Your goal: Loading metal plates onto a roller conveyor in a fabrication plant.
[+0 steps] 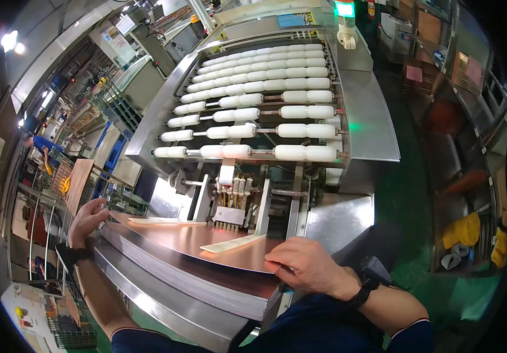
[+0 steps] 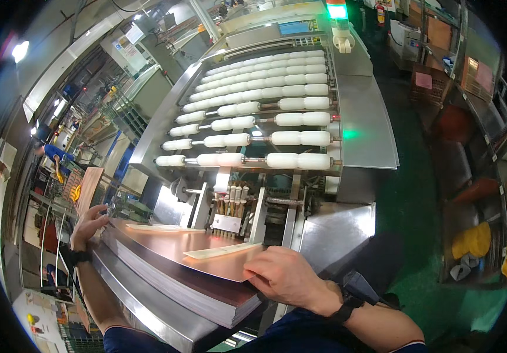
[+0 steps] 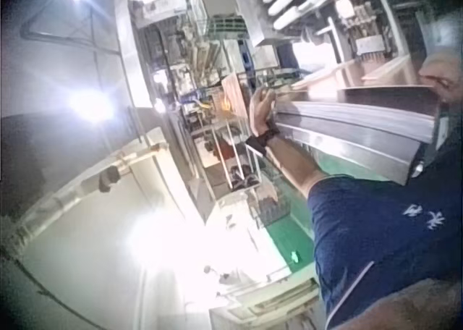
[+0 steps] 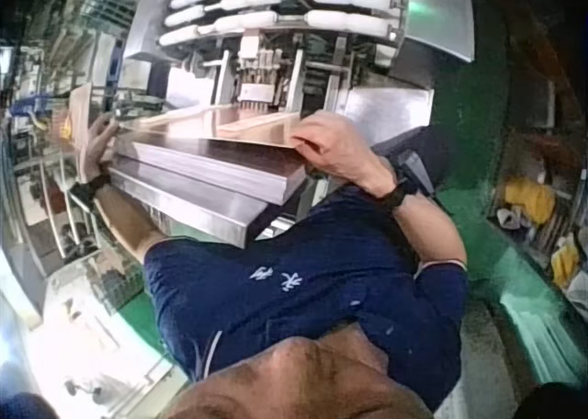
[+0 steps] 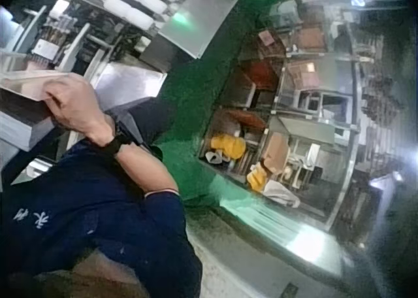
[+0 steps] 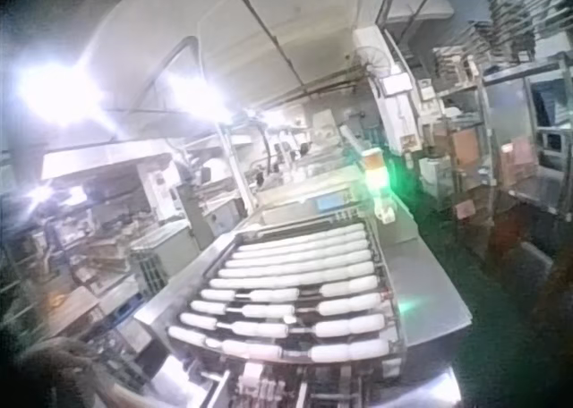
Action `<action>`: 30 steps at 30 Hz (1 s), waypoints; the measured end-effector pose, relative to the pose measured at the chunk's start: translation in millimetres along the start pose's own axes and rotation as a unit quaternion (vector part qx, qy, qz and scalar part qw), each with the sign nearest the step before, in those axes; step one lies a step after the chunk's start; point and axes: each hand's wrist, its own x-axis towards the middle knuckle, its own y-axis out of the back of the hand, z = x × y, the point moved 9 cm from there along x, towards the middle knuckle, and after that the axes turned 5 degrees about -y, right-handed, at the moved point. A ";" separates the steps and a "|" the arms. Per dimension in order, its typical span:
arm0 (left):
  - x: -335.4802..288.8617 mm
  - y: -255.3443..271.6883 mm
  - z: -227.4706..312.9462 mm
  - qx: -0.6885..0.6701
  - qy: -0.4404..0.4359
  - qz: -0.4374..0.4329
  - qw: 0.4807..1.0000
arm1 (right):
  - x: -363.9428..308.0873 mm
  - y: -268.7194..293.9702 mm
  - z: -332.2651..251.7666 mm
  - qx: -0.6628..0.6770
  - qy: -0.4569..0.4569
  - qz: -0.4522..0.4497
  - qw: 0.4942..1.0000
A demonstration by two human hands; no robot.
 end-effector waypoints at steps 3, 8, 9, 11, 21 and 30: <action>-4.8 3.8 2.6 -0.037 -0.009 0.021 0.999 | 3.2 2.7 -1.4 0.010 0.008 0.011 1.000; -11.6 7.8 3.7 -0.086 0.010 0.079 0.993 | 22.6 20.4 9.9 -0.001 -0.016 0.069 0.997; -11.2 7.6 1.8 -0.070 0.012 0.073 0.995 | 27.4 26.5 12.5 -0.007 -0.029 0.080 0.996; -12.1 8.0 -2.6 -0.037 0.022 0.062 0.997 | 35.3 34.6 20.7 -0.019 -0.068 0.085 0.994; -13.7 3.3 14.7 0.100 0.025 0.025 0.994 | 7.8 12.3 -6.6 0.091 -0.113 0.015 0.989; -12.9 2.7 -2.6 -0.038 0.018 -0.011 0.999 | -2.9 -22.8 -31.3 0.242 -0.184 -0.175 0.937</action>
